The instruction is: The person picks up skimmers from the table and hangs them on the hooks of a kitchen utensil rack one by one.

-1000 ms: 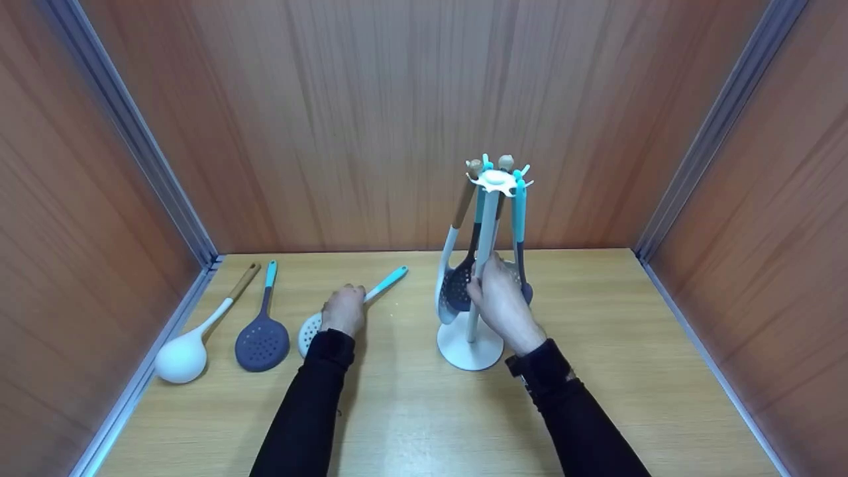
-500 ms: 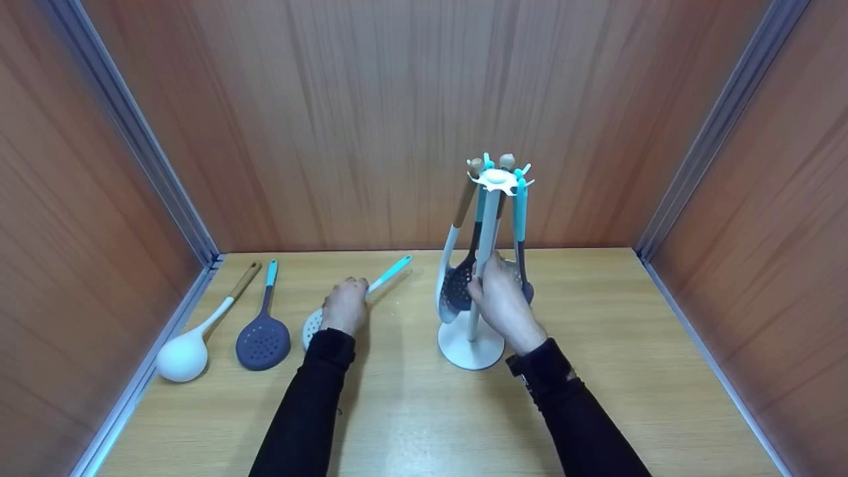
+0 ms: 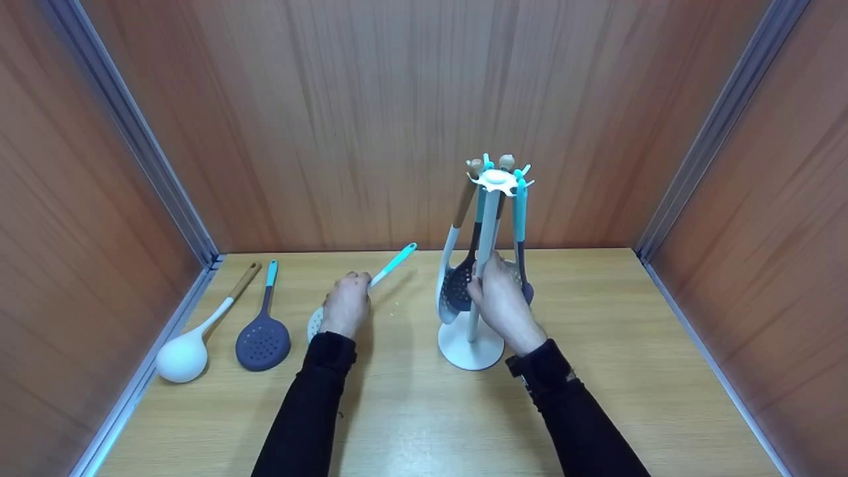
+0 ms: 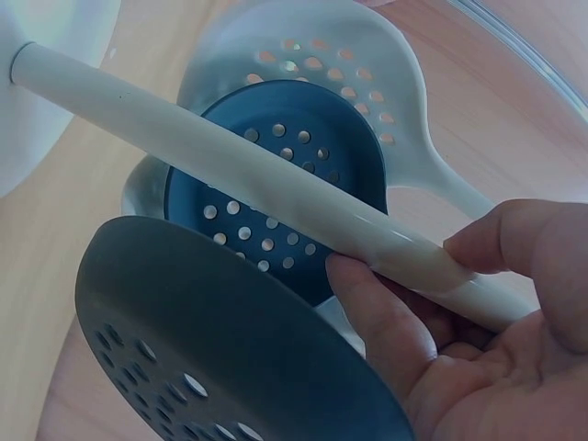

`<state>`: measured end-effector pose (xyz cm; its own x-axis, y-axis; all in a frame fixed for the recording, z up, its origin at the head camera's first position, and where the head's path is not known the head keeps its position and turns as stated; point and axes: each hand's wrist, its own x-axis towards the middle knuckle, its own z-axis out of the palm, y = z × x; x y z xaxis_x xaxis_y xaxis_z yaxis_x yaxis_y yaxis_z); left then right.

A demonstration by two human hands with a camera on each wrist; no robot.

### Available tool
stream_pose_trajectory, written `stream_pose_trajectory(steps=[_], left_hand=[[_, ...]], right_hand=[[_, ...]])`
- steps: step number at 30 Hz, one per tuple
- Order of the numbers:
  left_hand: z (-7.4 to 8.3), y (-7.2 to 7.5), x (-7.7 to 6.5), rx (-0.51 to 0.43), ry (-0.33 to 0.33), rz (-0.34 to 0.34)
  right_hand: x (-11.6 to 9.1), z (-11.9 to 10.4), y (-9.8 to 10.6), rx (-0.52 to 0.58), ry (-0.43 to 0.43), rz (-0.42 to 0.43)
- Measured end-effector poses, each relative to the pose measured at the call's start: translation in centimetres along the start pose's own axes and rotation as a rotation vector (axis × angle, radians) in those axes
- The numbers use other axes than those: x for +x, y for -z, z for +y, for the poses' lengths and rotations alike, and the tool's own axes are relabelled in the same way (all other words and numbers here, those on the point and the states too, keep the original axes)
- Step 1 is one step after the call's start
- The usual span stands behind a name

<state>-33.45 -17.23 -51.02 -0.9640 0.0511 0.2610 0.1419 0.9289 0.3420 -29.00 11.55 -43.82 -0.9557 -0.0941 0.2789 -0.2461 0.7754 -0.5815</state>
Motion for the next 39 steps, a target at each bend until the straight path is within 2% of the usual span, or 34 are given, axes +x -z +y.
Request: stream_pose_trajectory(steps=[10,15,22,31,39], left_hand=[[0.8,0.8,-0.4,-0.06,0.012,0.014],[1.0,1.1,-0.5,-0.085,0.019,0.014],[1.2,1.3,-0.6,-0.107,-0.009,0.049],[1.7,1.9,-0.7,-0.142,-0.032,0.077],[2.6,2.6,-1.0,-0.196,-0.024,0.091]], right_hand=[[0.1,-0.2,0.1,0.011,-0.059,-0.024],[0.0,-0.2,0.1,0.01,-0.041,-0.01],[-0.1,-0.2,0.0,-0.036,0.029,0.051],[-0.2,-0.2,0.0,-0.019,0.014,0.038],[-0.1,-0.1,0.0,0.021,-0.024,-0.002]])
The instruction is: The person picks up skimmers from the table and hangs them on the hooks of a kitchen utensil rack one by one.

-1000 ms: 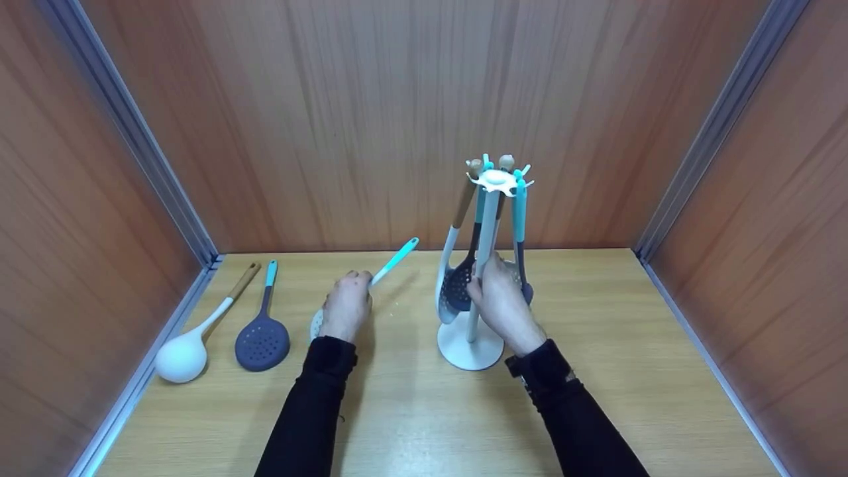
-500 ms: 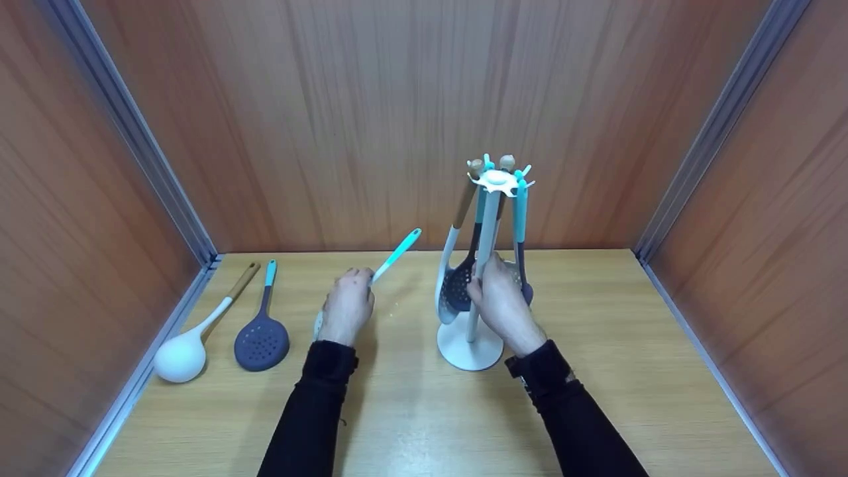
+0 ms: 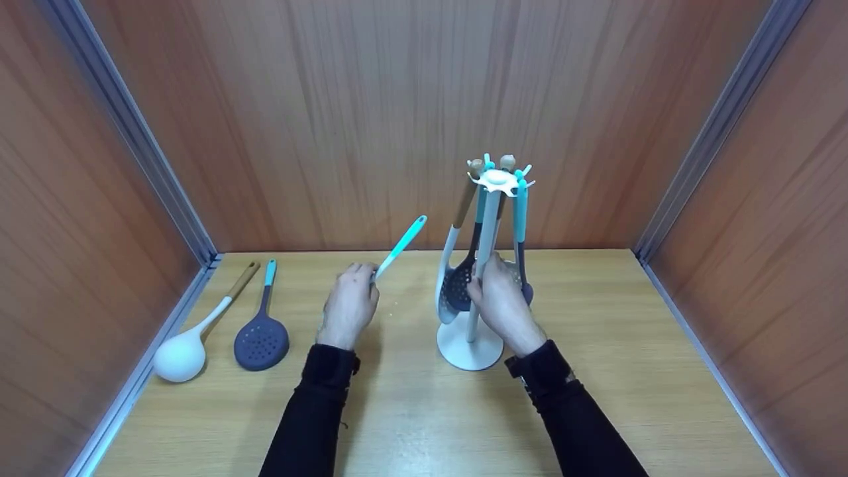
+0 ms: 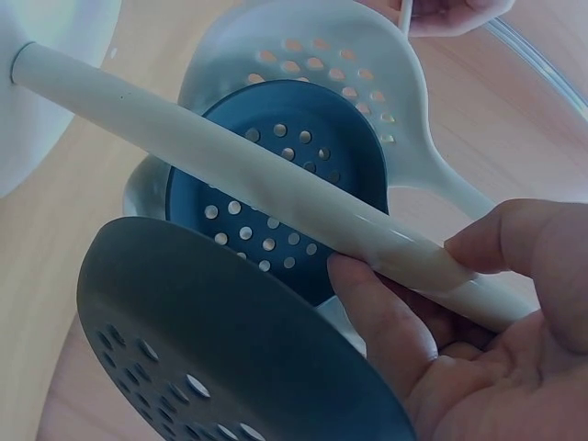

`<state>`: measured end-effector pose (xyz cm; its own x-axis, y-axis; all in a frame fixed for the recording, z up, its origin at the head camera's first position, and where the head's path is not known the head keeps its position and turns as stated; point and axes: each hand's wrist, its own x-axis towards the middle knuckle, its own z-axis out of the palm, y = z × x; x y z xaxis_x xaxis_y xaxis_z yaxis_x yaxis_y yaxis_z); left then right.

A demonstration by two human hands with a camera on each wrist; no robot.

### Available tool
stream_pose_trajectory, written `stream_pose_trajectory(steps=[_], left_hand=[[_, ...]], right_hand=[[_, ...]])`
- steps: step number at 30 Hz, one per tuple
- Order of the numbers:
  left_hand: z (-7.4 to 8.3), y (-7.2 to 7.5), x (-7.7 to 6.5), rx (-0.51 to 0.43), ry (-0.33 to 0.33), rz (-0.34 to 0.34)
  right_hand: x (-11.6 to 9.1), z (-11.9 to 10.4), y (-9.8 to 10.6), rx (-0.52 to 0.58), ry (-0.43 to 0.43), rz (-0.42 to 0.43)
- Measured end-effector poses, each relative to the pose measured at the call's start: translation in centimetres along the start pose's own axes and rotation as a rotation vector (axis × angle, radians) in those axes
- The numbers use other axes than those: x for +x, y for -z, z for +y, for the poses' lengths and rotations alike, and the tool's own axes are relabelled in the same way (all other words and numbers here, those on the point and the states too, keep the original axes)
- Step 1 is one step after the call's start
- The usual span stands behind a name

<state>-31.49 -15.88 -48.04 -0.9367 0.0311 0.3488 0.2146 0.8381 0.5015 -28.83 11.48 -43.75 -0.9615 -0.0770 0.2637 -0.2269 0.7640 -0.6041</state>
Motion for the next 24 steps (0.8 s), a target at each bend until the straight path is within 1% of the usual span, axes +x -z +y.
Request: stream_pose_trajectory(steps=[6,13,18,24], left_hand=[[0.5,0.4,-0.2,-0.031,-0.007,0.027],[0.9,0.7,-0.5,-0.068,-0.047,0.064],[1.4,1.0,-0.7,-0.074,-0.042,0.066],[2.0,1.3,-1.0,-0.074,-0.036,0.074]], right_hand=[[0.1,0.1,0.0,0.004,-0.01,-0.012],[0.1,0.1,-0.1,-0.052,0.047,0.047],[0.1,0.2,-0.2,-0.07,0.054,0.052],[0.0,0.2,-0.2,-0.048,0.041,0.031]])
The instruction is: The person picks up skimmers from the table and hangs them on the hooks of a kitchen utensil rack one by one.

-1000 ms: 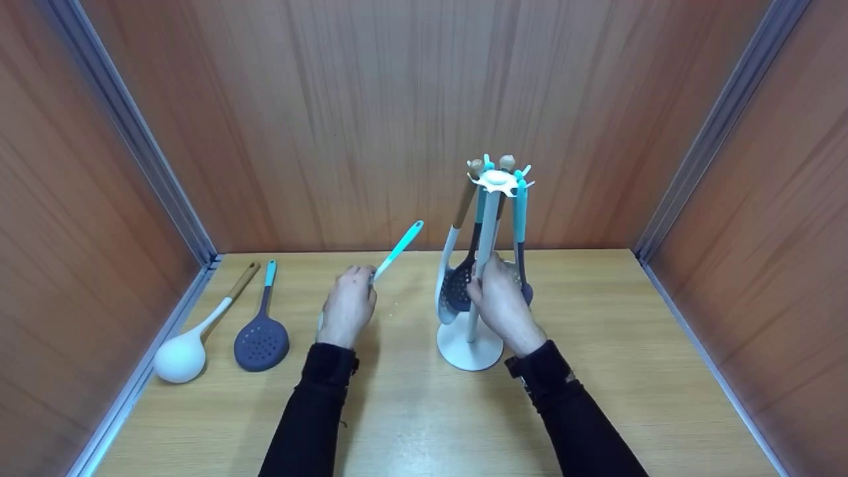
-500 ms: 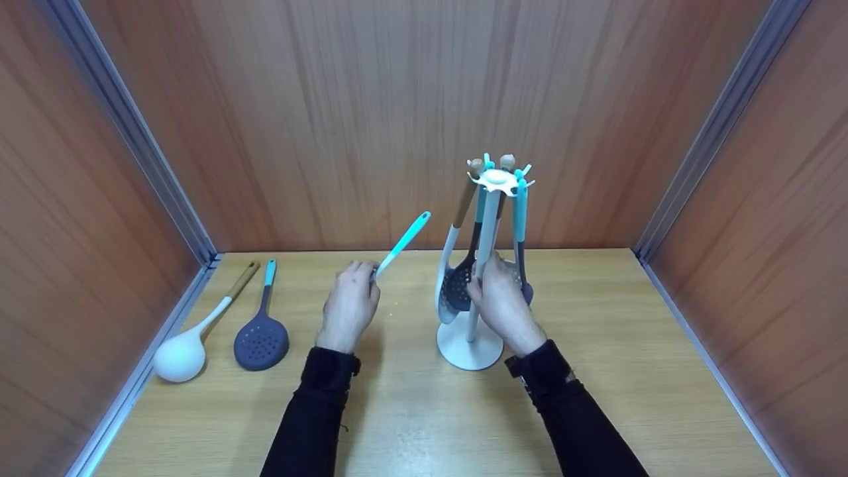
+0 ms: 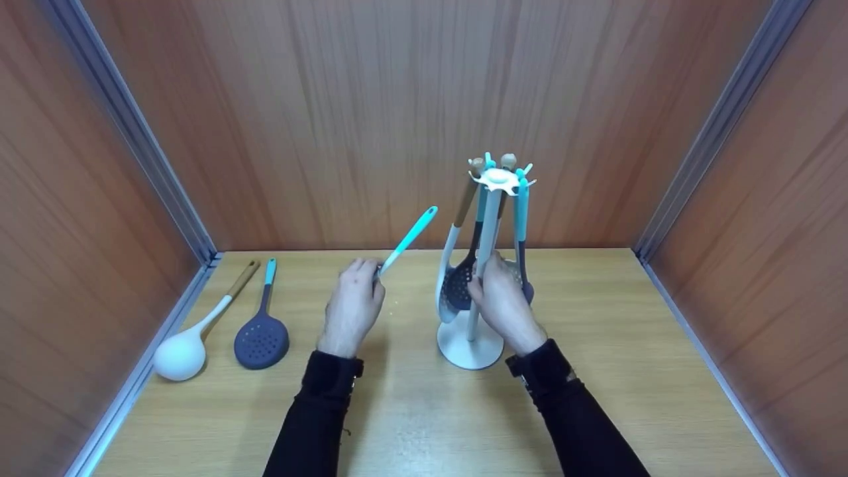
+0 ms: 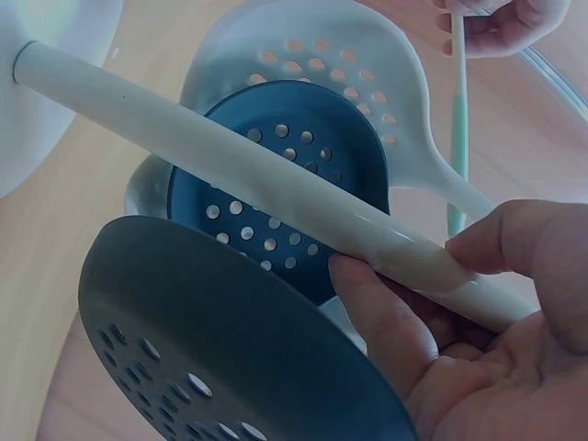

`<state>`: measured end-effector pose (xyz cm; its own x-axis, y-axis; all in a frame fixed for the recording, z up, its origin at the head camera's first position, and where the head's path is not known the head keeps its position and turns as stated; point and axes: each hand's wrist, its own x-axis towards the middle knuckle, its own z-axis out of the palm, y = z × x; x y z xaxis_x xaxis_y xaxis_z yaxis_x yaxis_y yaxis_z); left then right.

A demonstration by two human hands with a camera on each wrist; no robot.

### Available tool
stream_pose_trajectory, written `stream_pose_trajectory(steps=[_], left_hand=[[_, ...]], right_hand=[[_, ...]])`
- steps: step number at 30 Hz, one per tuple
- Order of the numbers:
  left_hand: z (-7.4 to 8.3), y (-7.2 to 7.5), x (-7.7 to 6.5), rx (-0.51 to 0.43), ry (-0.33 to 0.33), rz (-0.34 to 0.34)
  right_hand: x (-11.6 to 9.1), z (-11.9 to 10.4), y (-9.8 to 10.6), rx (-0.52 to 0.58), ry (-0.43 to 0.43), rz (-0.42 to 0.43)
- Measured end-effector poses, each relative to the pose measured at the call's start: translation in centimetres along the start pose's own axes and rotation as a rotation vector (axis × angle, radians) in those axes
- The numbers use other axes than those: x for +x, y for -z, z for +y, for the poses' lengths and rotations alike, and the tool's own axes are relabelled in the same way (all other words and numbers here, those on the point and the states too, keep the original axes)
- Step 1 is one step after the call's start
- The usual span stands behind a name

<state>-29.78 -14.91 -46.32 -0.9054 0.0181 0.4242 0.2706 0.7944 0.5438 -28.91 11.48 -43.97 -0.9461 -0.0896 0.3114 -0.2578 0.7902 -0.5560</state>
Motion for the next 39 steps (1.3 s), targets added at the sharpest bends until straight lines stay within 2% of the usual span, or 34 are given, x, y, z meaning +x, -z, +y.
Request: stream_pose_trajectory(steps=[4,13,18,25,39], left_hand=[[0.5,0.4,-0.1,-0.011,0.019,-0.002],[1.2,0.9,-0.6,-0.035,0.007,0.023],[1.7,1.2,-0.9,-0.044,0.015,0.045],[2.5,1.6,-1.2,-0.051,-0.005,0.069],[4.2,2.0,-1.8,-0.059,-0.061,0.139]], right_hand=[[-0.1,-0.1,0.1,0.004,-0.001,-0.003],[0.0,0.0,0.1,0.042,-0.025,-0.024],[0.0,0.0,0.0,0.03,-0.01,-0.022],[0.1,-0.1,0.1,0.044,-0.053,-0.044],[0.1,-0.1,0.1,0.02,-0.045,-0.041]])
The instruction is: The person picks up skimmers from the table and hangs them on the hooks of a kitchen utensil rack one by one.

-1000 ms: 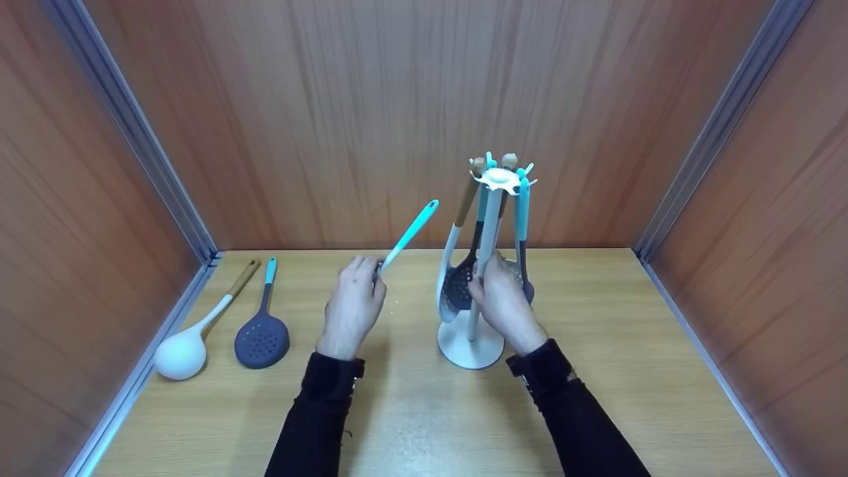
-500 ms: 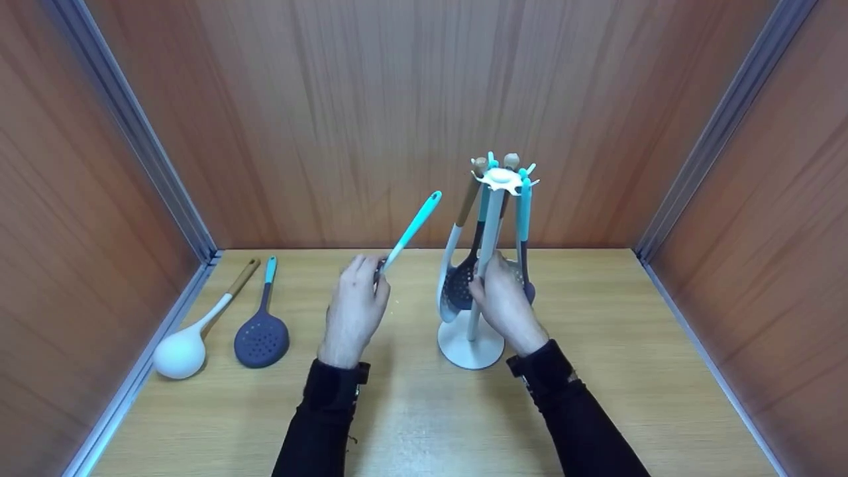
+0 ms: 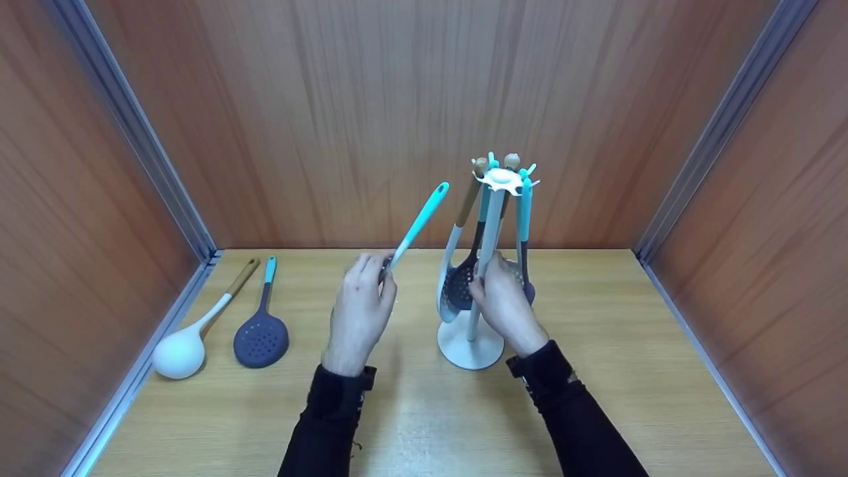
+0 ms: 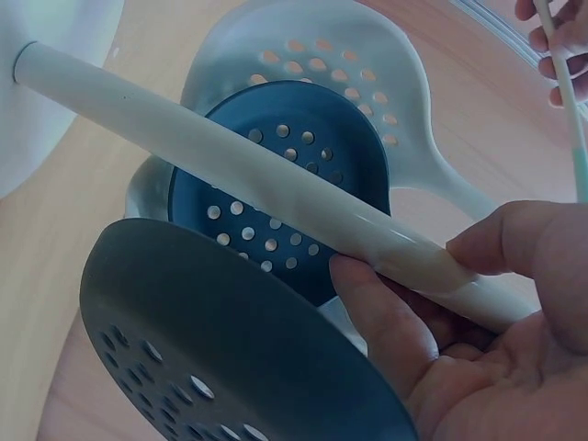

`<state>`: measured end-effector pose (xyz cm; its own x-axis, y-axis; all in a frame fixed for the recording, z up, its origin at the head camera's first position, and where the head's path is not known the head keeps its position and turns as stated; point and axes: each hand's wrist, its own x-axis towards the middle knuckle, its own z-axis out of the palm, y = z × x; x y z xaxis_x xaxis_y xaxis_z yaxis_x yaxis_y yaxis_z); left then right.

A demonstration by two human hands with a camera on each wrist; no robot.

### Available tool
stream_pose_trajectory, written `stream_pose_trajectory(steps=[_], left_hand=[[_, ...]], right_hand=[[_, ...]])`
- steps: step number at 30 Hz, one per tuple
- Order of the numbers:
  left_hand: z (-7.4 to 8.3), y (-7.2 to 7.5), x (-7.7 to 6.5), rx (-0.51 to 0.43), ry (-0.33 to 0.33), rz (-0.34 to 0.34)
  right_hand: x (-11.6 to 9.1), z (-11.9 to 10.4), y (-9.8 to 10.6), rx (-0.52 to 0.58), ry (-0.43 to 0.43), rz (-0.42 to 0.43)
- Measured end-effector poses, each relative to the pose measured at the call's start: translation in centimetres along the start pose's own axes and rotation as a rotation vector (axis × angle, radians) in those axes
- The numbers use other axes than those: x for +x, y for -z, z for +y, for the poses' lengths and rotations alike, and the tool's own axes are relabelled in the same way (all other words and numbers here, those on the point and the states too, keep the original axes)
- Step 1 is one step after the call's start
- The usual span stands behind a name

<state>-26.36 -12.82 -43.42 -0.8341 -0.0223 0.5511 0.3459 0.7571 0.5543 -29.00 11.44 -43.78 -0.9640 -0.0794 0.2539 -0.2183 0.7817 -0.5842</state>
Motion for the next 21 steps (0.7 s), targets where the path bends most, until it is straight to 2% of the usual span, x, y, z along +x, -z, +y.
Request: stream_pose_trajectory(steps=[3,11,21], left_hand=[[0.4,0.1,-0.1,-0.004,-0.002,-0.006],[1.2,0.1,-0.5,-0.032,-0.029,0.023],[2.6,0.6,-0.6,-0.04,-0.031,0.039]], right_hand=[[0.0,0.0,0.0,0.008,-0.008,-0.001],[-0.1,0.1,-0.2,-0.03,0.055,0.036],[0.0,0.0,-0.1,-0.007,0.026,0.022]])
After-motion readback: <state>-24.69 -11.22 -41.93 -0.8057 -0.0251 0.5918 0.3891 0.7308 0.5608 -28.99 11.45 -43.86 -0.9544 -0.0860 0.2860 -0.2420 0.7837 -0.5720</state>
